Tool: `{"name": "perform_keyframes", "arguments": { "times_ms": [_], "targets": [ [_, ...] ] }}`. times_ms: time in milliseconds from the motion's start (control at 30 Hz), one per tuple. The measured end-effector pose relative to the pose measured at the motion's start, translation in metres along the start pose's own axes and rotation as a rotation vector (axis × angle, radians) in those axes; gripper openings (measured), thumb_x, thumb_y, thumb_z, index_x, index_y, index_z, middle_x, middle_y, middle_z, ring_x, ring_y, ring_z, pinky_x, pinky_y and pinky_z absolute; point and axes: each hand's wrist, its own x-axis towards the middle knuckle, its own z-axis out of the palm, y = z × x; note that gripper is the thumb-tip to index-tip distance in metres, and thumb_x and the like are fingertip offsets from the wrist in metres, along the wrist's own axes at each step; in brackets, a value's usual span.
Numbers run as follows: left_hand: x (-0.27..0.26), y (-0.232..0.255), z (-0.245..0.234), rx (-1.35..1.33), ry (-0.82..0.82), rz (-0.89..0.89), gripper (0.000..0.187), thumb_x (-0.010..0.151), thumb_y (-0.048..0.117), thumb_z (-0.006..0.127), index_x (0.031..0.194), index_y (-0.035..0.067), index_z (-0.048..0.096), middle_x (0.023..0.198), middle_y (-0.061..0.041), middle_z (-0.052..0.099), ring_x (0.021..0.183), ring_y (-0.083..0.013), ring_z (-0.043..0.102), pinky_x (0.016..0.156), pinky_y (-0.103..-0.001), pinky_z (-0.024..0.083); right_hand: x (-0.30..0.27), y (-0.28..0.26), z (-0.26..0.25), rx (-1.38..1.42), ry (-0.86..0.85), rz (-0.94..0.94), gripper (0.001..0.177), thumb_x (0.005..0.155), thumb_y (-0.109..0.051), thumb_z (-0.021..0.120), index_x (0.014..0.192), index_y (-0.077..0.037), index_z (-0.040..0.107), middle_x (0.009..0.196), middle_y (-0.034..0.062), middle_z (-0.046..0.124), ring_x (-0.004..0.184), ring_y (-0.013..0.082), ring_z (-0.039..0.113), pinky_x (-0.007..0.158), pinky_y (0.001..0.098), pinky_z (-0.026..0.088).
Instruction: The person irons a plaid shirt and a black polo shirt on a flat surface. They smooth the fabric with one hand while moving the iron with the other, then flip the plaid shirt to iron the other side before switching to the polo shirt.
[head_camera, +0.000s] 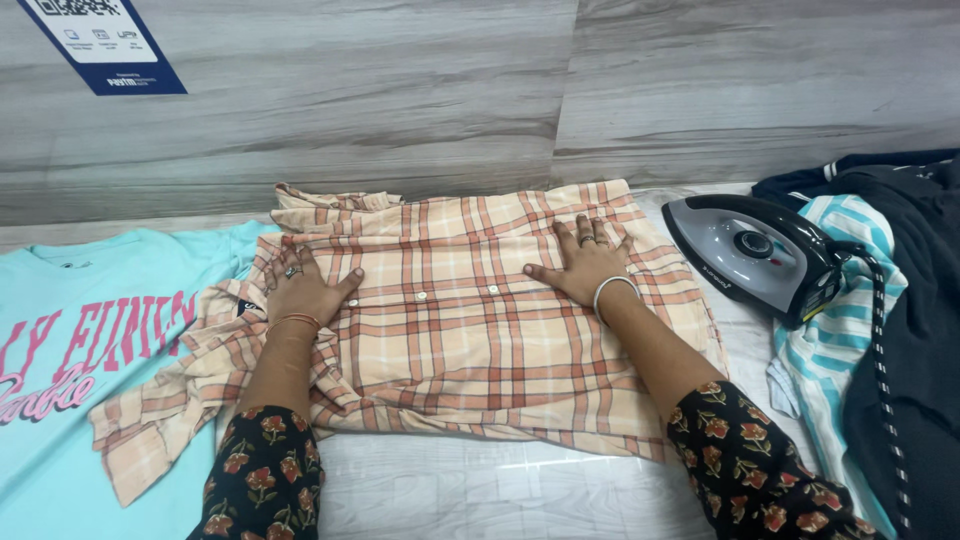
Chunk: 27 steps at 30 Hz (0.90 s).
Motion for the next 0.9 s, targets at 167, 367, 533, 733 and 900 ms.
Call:
{"name": "perform_keyframes", "arguments": {
  "times_ms": [167,367,533,733,900],
  "targets": [
    [-0.051,-0.012,-0.039,-0.679,-0.212,-0.054,0.082,0.095,0.064,0.047,0.168,0.024,0.047,0.131,-0.044,0.067,0.119,-0.0573,0.062,0.102,-0.059,0.051,-0.019,0.004,0.003,-0.1,0.313,-0.187,0.076,0.096,-0.067,0.047,0.148,-0.012,0.047,0.141,0.0208,0.052,0.132,0.036,0.048,0.11,0.0597,0.031],
    [-0.135,-0.017,-0.092,0.256,-0.185,0.329,0.079,0.088,0.07,0.06,0.153,0.027,0.044,0.143,-0.015,0.057,0.129,-0.0337,0.059,0.109,-0.045,0.047,-0.077,-0.01,-0.022,0.078,0.242,-0.416,0.058,0.092,-0.06,0.055,0.127,-0.014,0.061,0.102,0.0141,0.072,0.097,0.0314,0.069,0.087,0.0455,0.052],
    [-0.179,-0.039,-0.101,0.224,-0.065,0.295,0.094,0.075,0.055,0.076,0.155,0.025,0.039,0.143,-0.009,0.058,0.127,-0.0326,0.06,0.106,-0.044,0.049,-0.158,-0.039,-0.037,0.029,-0.149,-0.601,0.064,0.079,-0.065,0.072,0.117,-0.015,0.061,0.097,0.0137,0.073,0.093,0.0324,0.07,0.083,0.044,0.054],
    [-0.207,-0.063,-0.134,0.146,-0.354,0.165,0.055,0.085,0.029,0.073,0.138,0.018,0.066,0.132,-0.013,0.069,0.123,-0.0299,0.068,0.109,-0.037,0.049,-0.213,-0.045,-0.036,-0.139,-0.158,-0.667,0.044,0.084,-0.038,0.072,0.119,-0.014,0.06,0.103,0.0103,0.072,0.098,0.0298,0.07,0.088,0.0421,0.053],
    [-0.27,-0.086,-0.176,0.085,-0.934,-0.067,0.057,0.061,0.04,0.091,0.11,0.012,0.087,0.111,-0.013,0.081,0.11,-0.0317,0.076,0.095,-0.049,0.062,-0.22,-0.005,-0.034,-0.429,0.039,-0.531,0.037,0.087,-0.017,0.067,0.123,-0.013,0.058,0.12,0.0108,0.066,0.113,0.0276,0.066,0.091,0.0428,0.053]
  ]
}}
